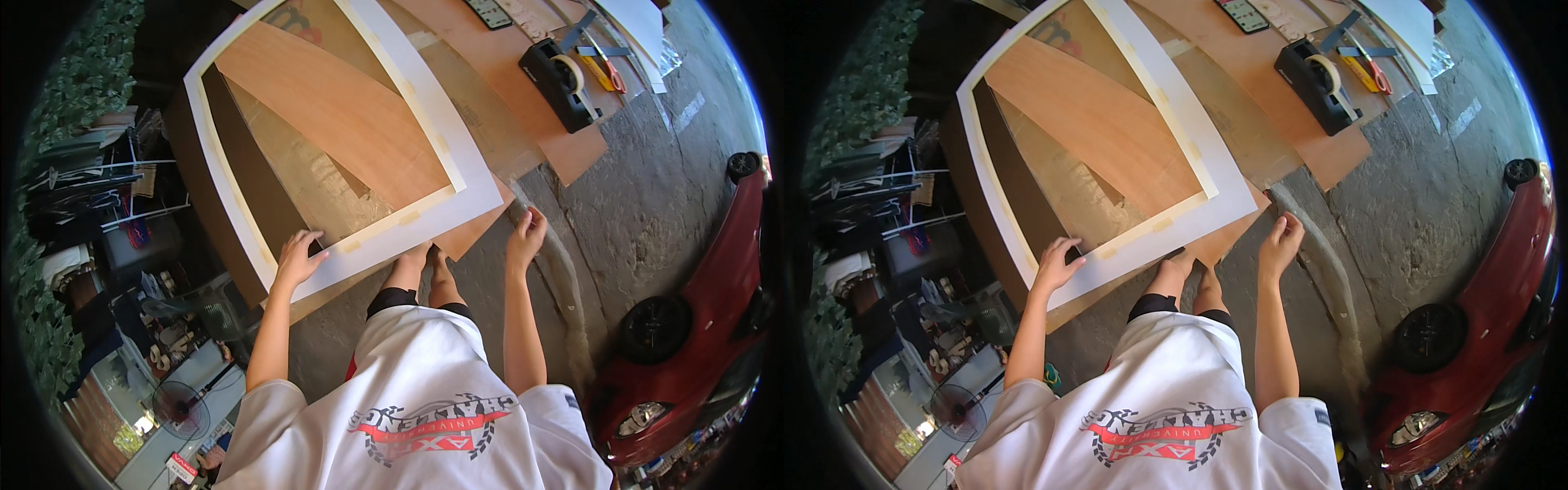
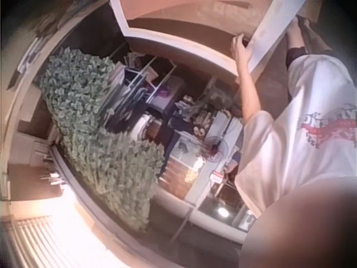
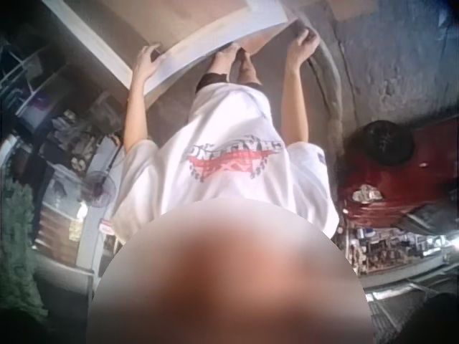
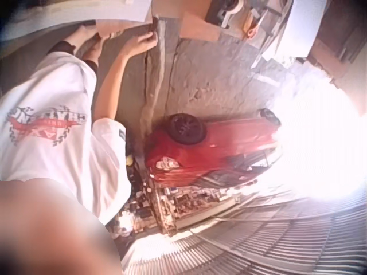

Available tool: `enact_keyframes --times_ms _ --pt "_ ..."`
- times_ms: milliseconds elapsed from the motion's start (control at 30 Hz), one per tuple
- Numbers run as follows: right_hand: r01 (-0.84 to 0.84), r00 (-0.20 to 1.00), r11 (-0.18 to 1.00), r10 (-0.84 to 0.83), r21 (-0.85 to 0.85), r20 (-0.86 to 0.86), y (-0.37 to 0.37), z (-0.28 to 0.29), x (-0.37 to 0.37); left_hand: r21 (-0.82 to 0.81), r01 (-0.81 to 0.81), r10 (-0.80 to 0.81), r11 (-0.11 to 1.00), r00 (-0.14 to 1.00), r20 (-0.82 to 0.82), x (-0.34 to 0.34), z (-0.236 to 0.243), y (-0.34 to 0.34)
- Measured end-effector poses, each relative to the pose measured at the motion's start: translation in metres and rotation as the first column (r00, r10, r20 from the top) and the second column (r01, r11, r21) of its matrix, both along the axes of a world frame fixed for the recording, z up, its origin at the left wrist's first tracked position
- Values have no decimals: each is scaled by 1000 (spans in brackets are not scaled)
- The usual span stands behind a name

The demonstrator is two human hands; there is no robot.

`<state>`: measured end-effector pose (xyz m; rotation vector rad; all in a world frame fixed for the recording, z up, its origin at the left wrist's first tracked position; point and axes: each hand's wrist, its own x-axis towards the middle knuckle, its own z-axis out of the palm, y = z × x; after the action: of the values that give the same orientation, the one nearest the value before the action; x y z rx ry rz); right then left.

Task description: The person assembles a white frame around a mirror by applying black tape to the edges and securing white frame pieces with masking tape. They measure, cut, and align the frame pieces, then flip and reposition the mirror to attach each side.

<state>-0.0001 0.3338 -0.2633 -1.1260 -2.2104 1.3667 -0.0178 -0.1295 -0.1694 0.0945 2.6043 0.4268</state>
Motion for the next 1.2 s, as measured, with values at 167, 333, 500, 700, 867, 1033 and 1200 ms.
enact_keyframes --times_ms 167,333,500,700,867,1033,1200 --pt "-619 754 643 648 450 111 -25 37 -8 290 209 -95 934 927 -363 -60 -27 95" --pt "-744 599 407 758 530 258 -48 18 -38 291 675 -482 678 708 -516 -135 -65 188" --pt "-757 560 350 783 552 271 -48 -4 -34 221 810 -681 543 579 -449 -166 -90 196" --pt "-724 585 398 787 563 196 -49 -18 -31 271 850 -695 451 526 -490 -164 -106 193" --pt "-729 571 367 791 577 218 -46 -19 -30 246 862 -703 444 505 -501 -166 -104 195" --pt "-743 565 357 788 566 244 -47 -20 -29 250 845 -696 472 532 -483 -163 -104 199" --pt "-787 521 332 809 520 272 -42 -17 -30 218 854 -700 473 514 -496 -163 -105 203"
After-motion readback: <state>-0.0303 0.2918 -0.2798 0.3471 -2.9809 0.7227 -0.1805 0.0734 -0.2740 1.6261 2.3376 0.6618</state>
